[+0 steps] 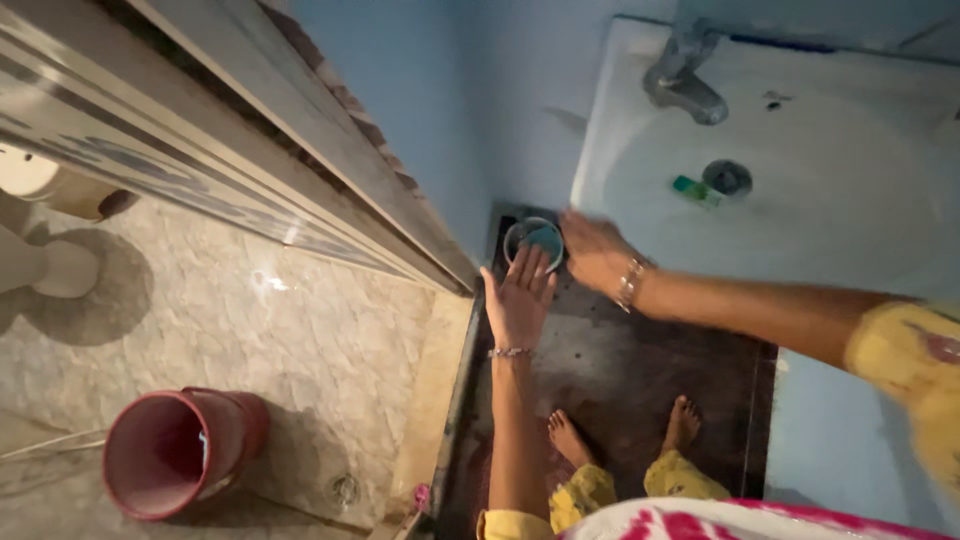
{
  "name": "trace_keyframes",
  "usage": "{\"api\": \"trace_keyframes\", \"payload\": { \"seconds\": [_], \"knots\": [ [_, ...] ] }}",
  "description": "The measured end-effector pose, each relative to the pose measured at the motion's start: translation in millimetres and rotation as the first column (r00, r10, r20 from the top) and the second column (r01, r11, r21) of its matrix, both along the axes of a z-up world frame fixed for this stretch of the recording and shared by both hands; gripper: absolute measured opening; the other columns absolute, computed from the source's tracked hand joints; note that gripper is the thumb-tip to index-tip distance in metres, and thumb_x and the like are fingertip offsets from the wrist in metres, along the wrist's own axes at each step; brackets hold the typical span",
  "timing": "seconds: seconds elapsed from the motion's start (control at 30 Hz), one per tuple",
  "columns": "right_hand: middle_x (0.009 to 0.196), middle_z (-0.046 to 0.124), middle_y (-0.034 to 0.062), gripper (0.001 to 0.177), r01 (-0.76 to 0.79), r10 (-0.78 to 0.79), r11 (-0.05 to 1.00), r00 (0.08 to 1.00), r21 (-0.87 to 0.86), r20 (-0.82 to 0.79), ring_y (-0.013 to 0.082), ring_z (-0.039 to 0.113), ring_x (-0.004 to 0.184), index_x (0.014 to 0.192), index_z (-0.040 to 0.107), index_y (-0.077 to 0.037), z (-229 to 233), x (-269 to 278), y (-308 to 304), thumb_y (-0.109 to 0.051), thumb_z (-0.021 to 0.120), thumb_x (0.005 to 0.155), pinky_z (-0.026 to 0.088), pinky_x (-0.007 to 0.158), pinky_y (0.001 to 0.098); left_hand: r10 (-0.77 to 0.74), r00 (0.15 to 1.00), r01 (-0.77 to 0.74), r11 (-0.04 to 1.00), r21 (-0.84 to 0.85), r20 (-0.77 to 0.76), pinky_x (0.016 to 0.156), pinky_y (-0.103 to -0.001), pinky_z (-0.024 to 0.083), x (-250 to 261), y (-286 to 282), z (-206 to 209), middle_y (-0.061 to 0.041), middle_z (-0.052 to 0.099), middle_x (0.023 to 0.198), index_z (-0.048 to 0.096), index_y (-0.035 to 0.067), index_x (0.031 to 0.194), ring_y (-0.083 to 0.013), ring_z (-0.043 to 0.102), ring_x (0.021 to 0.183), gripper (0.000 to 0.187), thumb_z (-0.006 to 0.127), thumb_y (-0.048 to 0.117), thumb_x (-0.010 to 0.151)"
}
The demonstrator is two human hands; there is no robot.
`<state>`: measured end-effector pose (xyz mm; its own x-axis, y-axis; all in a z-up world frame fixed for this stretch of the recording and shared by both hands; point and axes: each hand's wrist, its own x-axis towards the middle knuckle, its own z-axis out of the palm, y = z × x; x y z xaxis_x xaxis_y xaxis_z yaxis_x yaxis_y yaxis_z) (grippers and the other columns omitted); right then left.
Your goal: The person scrubs a white bathroom sink using a small green sponge and a white bottle of cleaning liquid. They wipe the basin, faucet, and drain area, then rinse the sponge and their hands under running water.
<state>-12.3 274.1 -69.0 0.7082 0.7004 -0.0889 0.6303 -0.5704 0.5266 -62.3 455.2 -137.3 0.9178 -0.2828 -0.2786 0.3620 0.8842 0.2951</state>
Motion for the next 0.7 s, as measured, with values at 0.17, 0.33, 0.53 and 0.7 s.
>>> {"api": "trace_keyframes", "payload": {
  "seconds": [0.17, 0.33, 0.53, 0.7],
  "knots": [
    [0.122, 0.069, 0.0176, 0.031, -0.237, 0.205, 0.939, 0.968, -0.250, -0.147, 0.0371, 0.054, 0.127, 0.099, 0.080, -0.008, 1.3, -60.9, -28.3, -0.027, 0.057, 0.090, 0.025, 0.114, 0.0528, 0.049, 0.996, -0.050, 0.999, -0.004, -0.078, 0.121, -0.047, 0.031, -0.1, 2.4, 1.1, -0.017, 0.040, 0.162, 0.035, 0.003, 0.157, -0.0317, 0.036, 0.150, 0.090, 0.038, 0.070, 0.097],
    [0.110, 0.071, 0.0165, 0.029, -0.295, 0.240, 0.902, 0.950, -0.315, -0.202, 0.0369, 0.058, 0.118, 0.095, 0.080, -0.007, -2.9, -76.3, -42.2, -0.025, 0.057, 0.091, 0.025, 0.117, 0.0539, 0.057, 0.992, -0.055, 0.998, 0.019, -0.109, 0.119, -0.047, 0.032, 6.1, -20.2, -12.8, -0.017, 0.041, 0.161, 0.036, 0.002, 0.156, -0.0315, 0.038, 0.150, 0.089, 0.040, 0.069, 0.097],
    [0.096, 0.074, 0.0151, 0.027, -0.101, 0.041, 0.919, 0.986, -0.381, -0.161, 0.0365, 0.062, 0.106, 0.090, 0.080, -0.007, -17.6, 18.3, 18.2, -0.022, 0.058, 0.092, 0.024, 0.120, 0.0553, 0.060, 0.995, -0.061, 0.998, -0.007, -0.077, 0.117, -0.048, 0.032, -0.8, -33.1, -47.6, -0.021, 0.038, 0.162, 0.033, 0.002, 0.157, -0.0332, 0.037, 0.148, 0.092, 0.039, 0.072, 0.098],
    [0.113, 0.072, 0.0198, 0.032, -0.117, 0.093, 0.942, 0.992, -0.316, -0.091, 0.0386, 0.060, 0.116, 0.102, 0.079, -0.004, -15.1, -2.0, -4.9, -0.024, 0.056, 0.092, 0.024, 0.116, 0.0545, 0.059, 0.985, -0.053, 0.998, 0.042, -0.159, 0.117, -0.046, 0.033, -14.3, -21.9, -50.7, -0.016, 0.039, 0.163, 0.033, 0.003, 0.158, -0.0315, 0.039, 0.148, 0.093, 0.038, 0.072, 0.096]
  ]
}}
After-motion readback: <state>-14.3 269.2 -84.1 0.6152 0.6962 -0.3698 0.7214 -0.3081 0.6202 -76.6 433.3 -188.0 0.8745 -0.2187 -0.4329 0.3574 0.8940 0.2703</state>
